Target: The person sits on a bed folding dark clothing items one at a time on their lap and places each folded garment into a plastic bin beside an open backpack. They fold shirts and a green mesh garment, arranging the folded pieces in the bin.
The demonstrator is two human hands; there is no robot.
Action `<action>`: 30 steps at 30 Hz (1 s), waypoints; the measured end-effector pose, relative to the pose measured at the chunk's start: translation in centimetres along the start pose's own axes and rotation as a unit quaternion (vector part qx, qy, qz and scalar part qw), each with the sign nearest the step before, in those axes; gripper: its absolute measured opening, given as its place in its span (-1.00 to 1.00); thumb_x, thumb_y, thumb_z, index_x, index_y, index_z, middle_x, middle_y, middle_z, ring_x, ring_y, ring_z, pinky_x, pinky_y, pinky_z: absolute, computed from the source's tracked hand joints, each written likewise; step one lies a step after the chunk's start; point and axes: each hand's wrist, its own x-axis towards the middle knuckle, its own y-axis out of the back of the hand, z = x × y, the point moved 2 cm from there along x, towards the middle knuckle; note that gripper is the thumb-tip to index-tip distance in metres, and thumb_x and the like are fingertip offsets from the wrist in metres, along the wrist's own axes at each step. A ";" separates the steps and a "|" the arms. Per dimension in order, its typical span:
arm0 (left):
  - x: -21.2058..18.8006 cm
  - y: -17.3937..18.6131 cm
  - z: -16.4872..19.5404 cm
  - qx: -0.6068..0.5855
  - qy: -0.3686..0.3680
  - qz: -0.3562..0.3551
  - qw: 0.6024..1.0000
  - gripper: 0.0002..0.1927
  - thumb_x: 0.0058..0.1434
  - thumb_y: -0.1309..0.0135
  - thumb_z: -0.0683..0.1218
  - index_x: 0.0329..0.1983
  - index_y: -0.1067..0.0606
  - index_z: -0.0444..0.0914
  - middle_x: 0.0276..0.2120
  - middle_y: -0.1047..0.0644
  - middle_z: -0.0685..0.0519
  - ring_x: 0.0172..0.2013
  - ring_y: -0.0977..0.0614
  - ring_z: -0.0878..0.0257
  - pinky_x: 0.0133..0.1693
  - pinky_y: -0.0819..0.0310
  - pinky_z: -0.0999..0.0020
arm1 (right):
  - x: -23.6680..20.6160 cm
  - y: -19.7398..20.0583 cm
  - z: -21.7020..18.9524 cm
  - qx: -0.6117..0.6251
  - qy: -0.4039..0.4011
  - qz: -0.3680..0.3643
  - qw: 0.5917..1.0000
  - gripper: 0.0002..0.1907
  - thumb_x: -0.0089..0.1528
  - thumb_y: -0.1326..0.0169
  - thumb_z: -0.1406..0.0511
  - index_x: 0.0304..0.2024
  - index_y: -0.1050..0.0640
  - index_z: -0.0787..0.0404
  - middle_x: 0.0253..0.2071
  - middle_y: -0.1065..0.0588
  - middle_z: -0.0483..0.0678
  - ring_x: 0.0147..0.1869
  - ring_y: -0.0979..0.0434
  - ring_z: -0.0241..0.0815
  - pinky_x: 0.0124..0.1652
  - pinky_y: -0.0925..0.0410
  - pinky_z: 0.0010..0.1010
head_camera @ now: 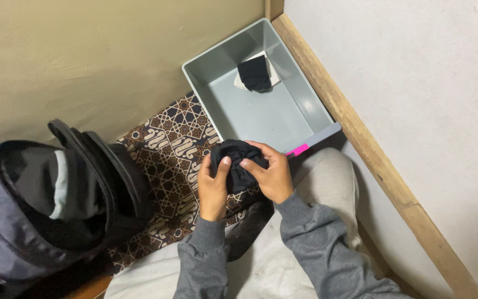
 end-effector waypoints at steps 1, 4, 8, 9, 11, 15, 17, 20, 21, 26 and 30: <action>0.4 -0.3 -0.2 -0.019 0.011 -0.014 1.000 -0.68 0.35 -0.13 -0.15 0.11 -0.47 -0.41 -0.10 -0.59 -0.02 -0.13 -0.60 0.28 -0.05 -0.53 0.39 | 0.5 0.6 0.0 -0.012 0.005 -0.004 1.000 -0.57 0.21 -0.22 0.46 0.14 -0.53 0.41 -0.05 -0.63 -0.01 -0.01 -0.62 -0.32 0.01 -0.50 -0.49; 1.7 -1.1 -0.8 -0.108 0.070 -0.080 0.989 -0.64 0.26 -0.14 -0.17 0.12 -0.48 -0.34 -0.05 -0.61 0.01 -0.08 -0.64 0.30 -0.01 -0.55 0.42 | 1.7 2.0 0.0 -0.014 -0.005 0.007 1.000 -0.60 0.20 -0.23 0.45 0.09 -0.53 0.40 -0.10 -0.64 -0.01 -0.05 -0.63 -0.33 -0.03 -0.50 -0.51; 4.1 -2.1 -1.6 -0.094 0.083 -0.092 0.988 -0.68 0.26 -0.18 -0.20 0.05 -0.53 -0.43 -0.11 -0.64 -0.05 -0.15 -0.66 0.26 -0.06 -0.58 0.37 | 2.8 3.3 -0.2 -0.059 0.030 0.044 0.997 -0.65 0.17 -0.30 0.44 -0.01 -0.56 0.41 -0.15 -0.63 -0.02 -0.09 -0.62 -0.34 -0.08 -0.50 -0.51; 4.8 -2.4 -1.9 -0.095 0.084 -0.091 0.988 -0.68 0.25 -0.19 -0.21 0.05 -0.53 -0.43 -0.12 -0.64 -0.05 -0.16 -0.66 0.26 -0.08 -0.58 0.37 | 3.1 3.6 -0.1 -0.072 0.032 0.060 0.995 -0.65 0.16 -0.31 0.43 -0.03 -0.57 0.40 -0.16 -0.64 -0.02 -0.11 -0.62 -0.34 -0.09 -0.50 -0.51; 6.5 -3.0 -2.5 -0.105 0.094 -0.091 0.986 -0.69 0.24 -0.19 -0.21 0.04 -0.54 -0.44 -0.13 -0.65 -0.05 -0.18 -0.67 0.26 -0.08 -0.58 0.37 | 4.1 4.3 0.3 -0.096 0.037 0.092 0.990 -0.67 0.15 -0.34 0.41 -0.06 -0.58 0.40 -0.19 -0.65 -0.03 -0.15 -0.61 -0.35 -0.13 -0.50 -0.51; 10.9 -4.8 -4.2 -0.120 0.130 -0.079 0.981 -0.70 0.24 -0.20 -0.20 0.00 -0.55 -0.46 -0.17 -0.65 -0.09 -0.23 -0.69 0.22 -0.12 -0.62 0.36 | 8.1 6.0 1.6 -0.136 0.050 0.089 0.985 -0.66 0.15 -0.34 0.37 -0.07 -0.58 0.40 -0.21 -0.65 -0.02 -0.17 -0.63 -0.32 -0.15 -0.50 -0.50; 12.9 -5.5 -4.9 -0.082 0.145 -0.076 0.983 -0.69 0.24 -0.21 -0.16 -0.01 -0.56 -0.46 -0.19 -0.65 -0.09 -0.27 -0.70 0.21 -0.17 -0.64 0.34 | 10.2 7.1 2.5 -0.161 0.035 0.085 0.983 -0.63 0.13 -0.35 0.33 -0.07 -0.59 0.39 -0.21 -0.66 0.02 -0.18 -0.66 -0.27 -0.17 -0.51 -0.47; 15.7 -6.1 -5.5 0.048 0.177 -0.094 0.979 -0.63 0.24 -0.21 -0.06 -0.04 -0.57 -0.45 -0.25 -0.64 -0.10 -0.34 -0.69 0.16 -0.27 -0.66 0.26 | 11.8 8.6 3.6 -0.327 0.068 0.135 0.933 -0.54 0.07 -0.41 0.21 -0.10 -0.62 0.39 -0.22 -0.64 0.12 -0.17 -0.69 -0.11 -0.15 -0.49 -0.35; 16.6 -6.2 -5.5 0.108 0.196 -0.107 0.969 -0.61 0.24 -0.20 -0.02 -0.05 -0.57 -0.45 -0.28 -0.64 -0.12 -0.37 -0.68 0.12 -0.30 -0.66 0.19 | 12.2 8.9 4.0 -0.351 0.073 0.136 0.924 -0.53 0.07 -0.40 0.18 -0.11 -0.63 0.38 -0.21 -0.64 0.14 -0.16 -0.68 -0.06 -0.15 -0.48 -0.31; 20.5 -7.2 -4.1 0.210 0.200 -0.171 0.941 -0.46 0.23 -0.21 0.06 0.03 -0.50 -0.51 -0.15 -0.57 -0.28 -0.29 -0.66 -0.06 -0.29 -0.67 0.05 | 13.9 9.7 4.9 -0.388 0.015 0.118 0.914 -0.50 0.17 -0.30 0.06 -0.01 -0.64 0.28 -0.15 -0.63 0.16 -0.08 -0.67 0.01 -0.08 -0.49 -0.23; 22.0 -7.9 -3.3 0.144 0.168 -0.060 0.973 -0.18 0.23 -0.02 0.21 0.43 -0.07 -0.24 0.27 -0.34 -0.17 0.06 -0.56 -0.07 0.00 -0.49 -0.07 | 14.2 9.5 4.3 -0.304 -0.004 0.148 0.941 -0.28 0.20 -0.23 0.08 0.31 -0.37 0.26 0.07 -0.55 0.15 -0.11 -0.65 -0.03 -0.07 -0.44 -0.24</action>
